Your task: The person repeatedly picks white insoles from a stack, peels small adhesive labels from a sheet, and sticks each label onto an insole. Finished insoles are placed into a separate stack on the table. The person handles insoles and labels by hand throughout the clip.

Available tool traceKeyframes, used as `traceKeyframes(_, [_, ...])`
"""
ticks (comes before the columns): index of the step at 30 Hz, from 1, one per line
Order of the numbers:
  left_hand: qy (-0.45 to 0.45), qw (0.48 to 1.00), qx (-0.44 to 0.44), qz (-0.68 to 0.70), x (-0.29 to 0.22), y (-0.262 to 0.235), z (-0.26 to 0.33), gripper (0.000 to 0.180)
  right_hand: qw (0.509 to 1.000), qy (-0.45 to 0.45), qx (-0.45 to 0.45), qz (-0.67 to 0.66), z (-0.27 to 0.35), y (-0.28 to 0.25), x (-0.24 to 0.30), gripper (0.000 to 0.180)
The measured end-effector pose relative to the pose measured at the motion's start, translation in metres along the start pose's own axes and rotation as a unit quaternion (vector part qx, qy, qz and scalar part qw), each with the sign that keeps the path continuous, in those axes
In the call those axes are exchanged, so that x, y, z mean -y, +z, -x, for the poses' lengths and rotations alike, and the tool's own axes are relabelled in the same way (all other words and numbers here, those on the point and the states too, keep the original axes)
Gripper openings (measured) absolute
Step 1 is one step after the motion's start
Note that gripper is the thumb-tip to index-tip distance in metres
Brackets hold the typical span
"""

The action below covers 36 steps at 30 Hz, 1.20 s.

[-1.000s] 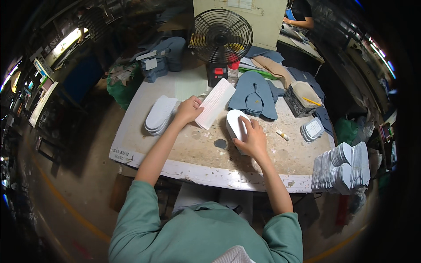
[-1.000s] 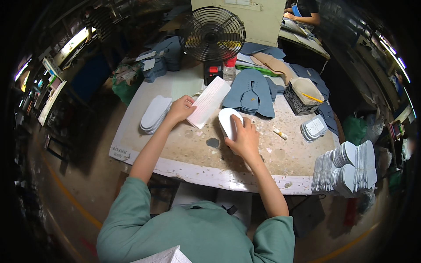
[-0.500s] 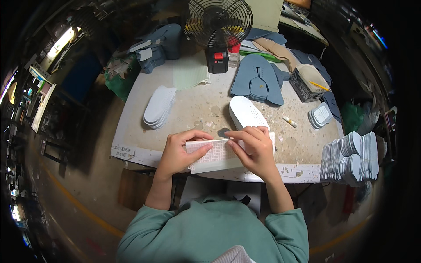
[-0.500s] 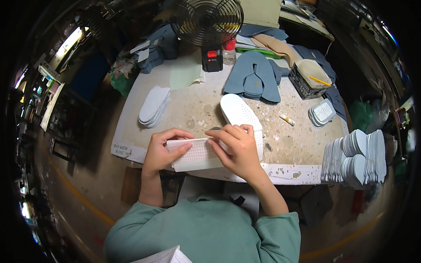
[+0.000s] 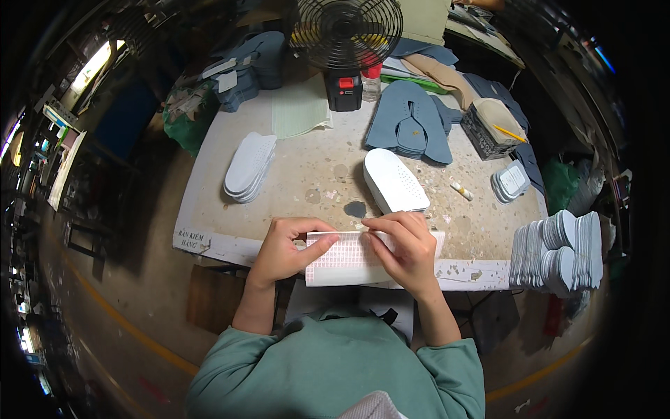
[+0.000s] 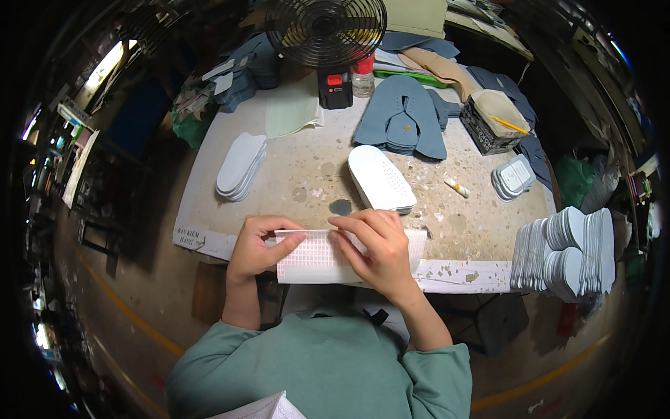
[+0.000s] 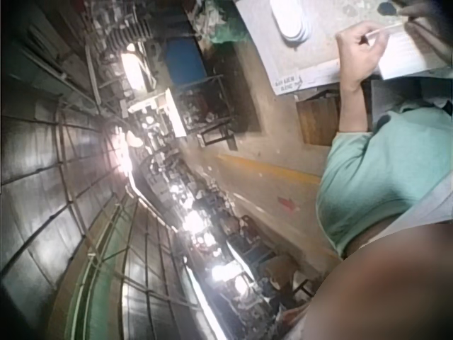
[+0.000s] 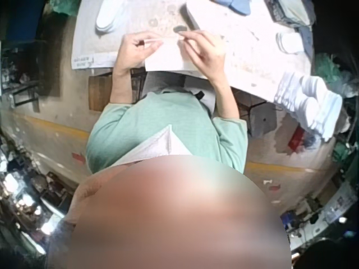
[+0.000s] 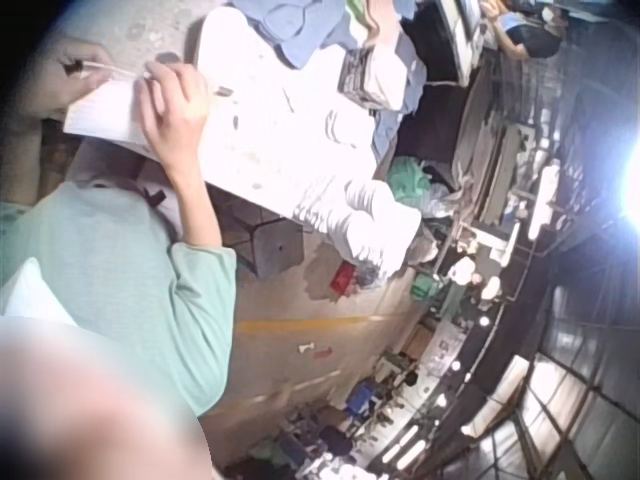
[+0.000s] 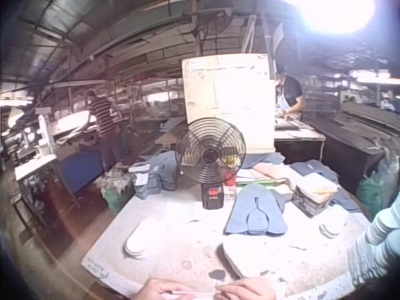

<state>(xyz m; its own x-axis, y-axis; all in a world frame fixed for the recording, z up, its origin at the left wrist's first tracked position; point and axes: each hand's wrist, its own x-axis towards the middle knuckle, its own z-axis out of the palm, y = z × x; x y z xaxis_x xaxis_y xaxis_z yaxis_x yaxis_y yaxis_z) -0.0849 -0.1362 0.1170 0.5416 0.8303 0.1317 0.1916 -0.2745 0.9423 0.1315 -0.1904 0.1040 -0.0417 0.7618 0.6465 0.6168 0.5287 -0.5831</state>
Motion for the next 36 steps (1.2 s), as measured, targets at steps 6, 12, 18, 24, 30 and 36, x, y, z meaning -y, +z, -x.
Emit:
traceKeyframes(6, [0.066, 0.986, 0.096, -0.116, 0.004, 0.002, -0.013, 0.015, 0.994, 0.020, 0.107, -0.004, 0.002, 0.004, 0.000, 0.028])
traceKeyframes(12, [0.035, 0.996, 0.061, -0.052, 0.008, 0.008, -0.013, 0.013, 0.999, -0.022, 0.039, 0.028, 0.004, 0.008, -0.001, 0.023])
traceKeyframes(18, [0.020, 0.998, 0.045, -0.034, 0.009, 0.010, -0.012, 0.013, 0.997, -0.051, 0.021, 0.046, 0.004, 0.012, 0.000, 0.022])
traceKeyframes(24, [0.010, 0.999, 0.043, -0.018, 0.012, 0.010, -0.012, 0.012, 0.993, -0.092, -0.021, 0.066, 0.007, 0.019, 0.003, 0.023])
traceKeyframes(30, [0.024, 0.998, 0.056, 0.000, 0.016, 0.012, -0.010, 0.013, 0.996, 0.013, -0.022, -0.086, 0.012, 0.021, 0.000, 0.018])
traceKeyframes(36, [0.020, 0.998, 0.059, -0.007, 0.017, 0.010, -0.009, 0.015, 0.996, 0.066, 0.043, -0.043, 0.014, 0.008, -0.003, 0.026])
